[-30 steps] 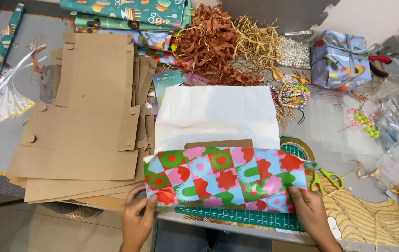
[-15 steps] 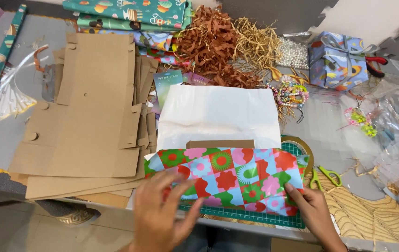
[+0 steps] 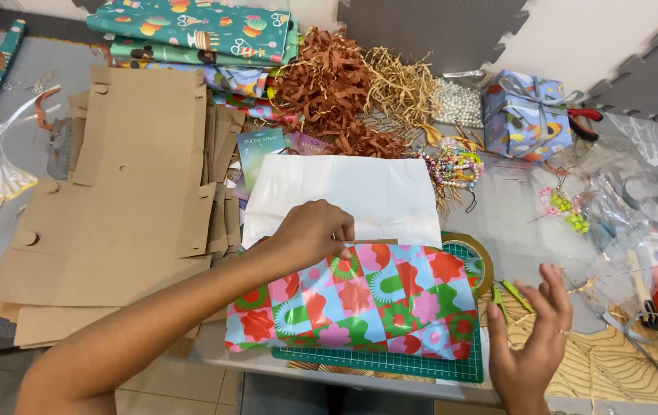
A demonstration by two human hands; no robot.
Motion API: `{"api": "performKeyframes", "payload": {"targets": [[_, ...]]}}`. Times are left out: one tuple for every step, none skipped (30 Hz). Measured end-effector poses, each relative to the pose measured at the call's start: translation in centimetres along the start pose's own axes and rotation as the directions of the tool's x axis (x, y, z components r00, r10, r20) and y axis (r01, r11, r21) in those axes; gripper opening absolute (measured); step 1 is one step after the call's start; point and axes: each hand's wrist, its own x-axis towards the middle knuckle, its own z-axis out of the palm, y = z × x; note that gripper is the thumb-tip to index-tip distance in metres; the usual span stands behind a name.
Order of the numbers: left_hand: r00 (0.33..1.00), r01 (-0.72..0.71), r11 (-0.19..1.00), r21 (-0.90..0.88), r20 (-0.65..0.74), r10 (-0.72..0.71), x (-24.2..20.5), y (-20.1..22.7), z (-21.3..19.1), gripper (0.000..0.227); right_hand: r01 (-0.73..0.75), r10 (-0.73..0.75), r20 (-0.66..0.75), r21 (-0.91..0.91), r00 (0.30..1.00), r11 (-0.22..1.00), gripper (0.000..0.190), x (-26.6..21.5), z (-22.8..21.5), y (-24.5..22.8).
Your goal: A person packages a small beaded accessory into a cardboard box and wraps it with decorative paper and tape.
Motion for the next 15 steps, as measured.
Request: {"api": "performKeyframes", "payload": {"targets": [[1.000, -0.001, 1.000, 0.002, 0.001, 0.001, -0.1, 0.2, -0.4, 0.016, -0.001, 0.001, -0.001, 0.000, 1.000, 1.000, 0.034, 0.2, 0.1, -0.8], [1.000, -0.017, 0.999, -0.046, 0.012, 0.017, -0.3, 0.4, -0.7, 0.007, 0.138, -0.146, 0.152, 0.061, 0.978, 0.989, 0.029, 0.4, 0.3, -1.6], [0.999, -0.030, 0.995, -0.094, 0.027, 0.032, -0.6, 0.6, -1.0, 0.009, 0.257, -0.289, 0.293, 0.143, 0.912, 0.956, 0.028, 0.4, 0.4, -2.5], [0.999, -0.028, 0.995, -0.092, 0.032, 0.031, -0.6, 0.4, -0.8, 0.009, 0.251, -0.283, 0.293, 0.144, 0.913, 0.957, 0.028, 0.6, 1.5, -3.4], [0.998, -0.056, 0.995, -0.081, 0.022, 0.058, -0.4, 0.2, -0.7, 0.006, 0.343, -0.358, 0.443, 0.116, 0.822, 0.932, 0.041, 0.8, 2.7, -4.2], [0.996, -0.084, 0.994, -0.070, 0.012, 0.085, -0.3, 0.0, -0.8, 0.004, 0.432, -0.407, 0.583, 0.104, 0.703, 0.896, 0.060, 1.1, 3.8, -5.1], [0.996, -0.087, 0.994, -0.063, 0.014, 0.088, -0.3, -0.1, -0.7, 0.004, 0.429, -0.405, 0.578, 0.102, 0.709, 0.897, 0.060, 0.9, 4.8, -5.1], [0.993, -0.118, 0.992, -0.042, 0.006, 0.118, -0.3, -0.2, -0.7, 0.002, 0.482, -0.406, 0.602, 0.041, 0.687, 0.875, 0.065, 0.7, 5.8, -5.1], [0.989, -0.148, 0.989, -0.020, -0.005, 0.148, -0.2, -0.4, -0.8, 0.002, 0.535, -0.408, 0.626, -0.017, 0.665, 0.845, 0.071, 0.7, 6.9, -5.1], [0.989, -0.150, 0.989, -0.012, -0.006, 0.150, -0.6, 0.1, -1.6, 0.002, 0.534, -0.409, 0.620, -0.019, 0.670, 0.845, 0.071, 0.8, 7.0, -5.2], [0.990, -0.130, 0.991, -0.029, 0.055, 0.131, -1.0, 0.5, -2.2, 0.020, 0.564, -0.414, 0.625, -0.051, 0.662, 0.824, 0.073, 0.8, 7.0, -5.1], [0.987, -0.108, 0.993, -0.044, 0.116, 0.112, -1.4, 1.0, -2.9, 0.039, 0.592, -0.418, 0.630, -0.084, 0.654, 0.801, 0.074, 0.8, 7.0, -5.1], [0.986, -0.111, 0.993, -0.041, 0.117, 0.115, -1.2, 0.8, -2.7, 0.039, 0.591, -0.417, 0.628, -0.087, 0.657, 0.802, 0.074, 0.9, 7.0, -5.2], [0.985, -0.096, 0.991, -0.093, 0.134, 0.108, -1.0, 0.7, -2.6, 0.026, 0.577, -0.409, 0.623, -0.085, 0.667, 0.812, 0.073, 0.9, 7.0, -5.3], [0.983, -0.081, 0.986, -0.146, 0.152, 0.104, -0.8, 0.5, -2.3, 0.018, 0.563, -0.400, 0.619, -0.083, 0.676, 0.822, 0.071, 0.9, 6.9, -5.4]]}}
